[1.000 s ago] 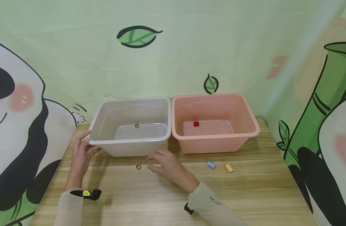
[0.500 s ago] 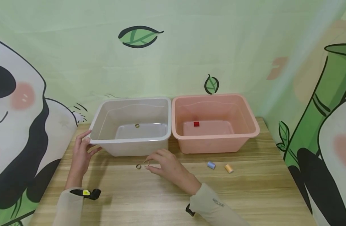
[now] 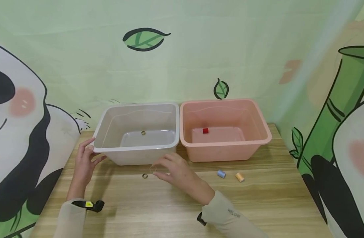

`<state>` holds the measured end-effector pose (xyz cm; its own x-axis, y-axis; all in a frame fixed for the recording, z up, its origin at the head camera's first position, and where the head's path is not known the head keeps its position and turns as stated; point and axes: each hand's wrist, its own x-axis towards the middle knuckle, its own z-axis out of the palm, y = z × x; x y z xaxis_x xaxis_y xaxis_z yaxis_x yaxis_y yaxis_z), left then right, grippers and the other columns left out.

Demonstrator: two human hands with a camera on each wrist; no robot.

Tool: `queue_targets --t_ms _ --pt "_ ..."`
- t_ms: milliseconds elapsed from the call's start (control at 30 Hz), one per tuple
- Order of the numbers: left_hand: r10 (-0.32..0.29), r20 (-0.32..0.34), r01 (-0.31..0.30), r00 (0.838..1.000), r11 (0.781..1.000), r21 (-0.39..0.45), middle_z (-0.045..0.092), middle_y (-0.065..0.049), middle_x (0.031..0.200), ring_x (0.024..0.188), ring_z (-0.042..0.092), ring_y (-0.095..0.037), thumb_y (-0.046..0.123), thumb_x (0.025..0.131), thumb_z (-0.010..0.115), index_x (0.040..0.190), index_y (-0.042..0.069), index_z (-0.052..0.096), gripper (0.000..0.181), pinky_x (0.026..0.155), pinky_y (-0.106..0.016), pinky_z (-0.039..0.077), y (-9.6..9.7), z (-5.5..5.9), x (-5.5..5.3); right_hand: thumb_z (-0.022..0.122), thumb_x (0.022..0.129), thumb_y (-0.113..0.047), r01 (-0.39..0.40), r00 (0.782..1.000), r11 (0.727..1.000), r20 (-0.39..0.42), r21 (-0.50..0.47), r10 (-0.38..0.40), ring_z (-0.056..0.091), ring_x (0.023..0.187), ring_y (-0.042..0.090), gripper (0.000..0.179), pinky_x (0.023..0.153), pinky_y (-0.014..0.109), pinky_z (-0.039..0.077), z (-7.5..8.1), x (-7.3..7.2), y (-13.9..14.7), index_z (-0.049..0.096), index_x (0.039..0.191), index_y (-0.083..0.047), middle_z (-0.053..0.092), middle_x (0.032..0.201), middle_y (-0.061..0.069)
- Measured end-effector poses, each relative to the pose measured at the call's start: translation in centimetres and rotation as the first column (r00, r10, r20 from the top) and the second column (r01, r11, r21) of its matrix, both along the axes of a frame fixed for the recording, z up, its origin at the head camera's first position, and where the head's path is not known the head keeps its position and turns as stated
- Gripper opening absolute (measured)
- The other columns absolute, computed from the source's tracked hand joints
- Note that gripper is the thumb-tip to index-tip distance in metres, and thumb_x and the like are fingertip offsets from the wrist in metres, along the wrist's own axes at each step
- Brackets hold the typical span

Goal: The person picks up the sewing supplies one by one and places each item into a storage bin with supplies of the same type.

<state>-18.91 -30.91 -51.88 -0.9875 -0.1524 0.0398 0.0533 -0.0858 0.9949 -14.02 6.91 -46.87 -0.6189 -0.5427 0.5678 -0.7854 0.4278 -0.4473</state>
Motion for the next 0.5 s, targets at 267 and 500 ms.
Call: queue_targets --t_ms 267,500 --pt "0.009 0.013 -0.009 1.000 1.000 0.003 0.044 0.002 0.144 0.108 0.060 -0.013 0.034 0.109 0.048 0.148 0.021 0.045 0.042 0.088 -0.032 0.060 -0.1 0.1 0.1 0.084 0.085 -0.018 -0.023 0.998 1.000 -0.050 -0.017 0.022 0.064 0.107 0.021 0.026 0.096 0.025 0.054 1.5 -0.6 0.1 0.074 0.107 -0.011 0.070 0.107 0.001" --pt "-0.005 0.013 0.005 1.000 1.000 0.000 0.044 0.001 0.144 0.108 0.060 -0.014 0.035 0.109 0.048 0.150 0.021 0.044 0.044 0.089 -0.032 0.059 -0.1 0.1 0.1 0.082 0.088 -0.023 0.014 1.000 1.000 0.002 0.009 -0.014 0.062 0.105 0.015 0.025 0.090 0.022 0.056 3.2 -1.0 0.3 0.074 0.109 -0.014 0.069 0.108 -0.002"
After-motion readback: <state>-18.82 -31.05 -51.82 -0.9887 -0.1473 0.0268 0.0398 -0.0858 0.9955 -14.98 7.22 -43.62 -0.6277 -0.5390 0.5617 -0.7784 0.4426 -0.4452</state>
